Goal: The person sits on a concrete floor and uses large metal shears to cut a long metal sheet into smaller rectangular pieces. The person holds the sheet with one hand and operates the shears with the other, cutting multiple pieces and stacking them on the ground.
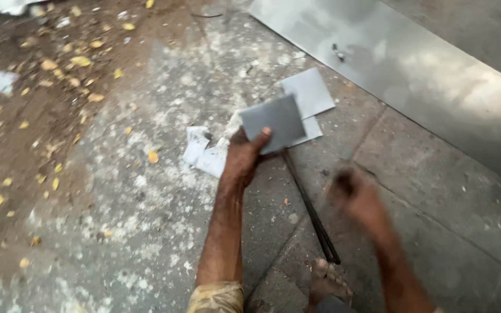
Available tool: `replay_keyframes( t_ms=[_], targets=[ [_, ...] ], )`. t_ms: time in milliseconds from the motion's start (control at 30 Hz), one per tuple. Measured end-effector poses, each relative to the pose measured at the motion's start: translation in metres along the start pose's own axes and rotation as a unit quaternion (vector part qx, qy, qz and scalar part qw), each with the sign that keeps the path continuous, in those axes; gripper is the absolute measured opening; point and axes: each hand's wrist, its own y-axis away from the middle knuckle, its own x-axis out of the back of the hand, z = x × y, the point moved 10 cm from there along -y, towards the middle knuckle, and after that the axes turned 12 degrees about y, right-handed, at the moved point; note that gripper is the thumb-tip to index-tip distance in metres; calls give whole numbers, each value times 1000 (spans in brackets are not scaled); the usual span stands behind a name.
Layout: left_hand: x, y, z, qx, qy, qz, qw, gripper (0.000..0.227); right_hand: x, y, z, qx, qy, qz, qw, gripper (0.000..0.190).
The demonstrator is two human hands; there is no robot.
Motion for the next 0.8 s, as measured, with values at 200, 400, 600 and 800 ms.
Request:
replay_keyframes(
  t_ms=[200,400,600,800],
  targets=[
    [74,-16,22,-115,208,58,970,56,-98,58,50,137,75,51,986,34],
    [88,-14,56,-135,180,131,966,57,-95,61,54,197,9,6,980,47],
    [55,-10,76,-136,150,52,978,62,-76,85,83,82,-58,-88,991,48],
    [5,-1,61,-83,73,-30,993,65,-65,115,79,53,-79,-79,992,47]
  ],
)
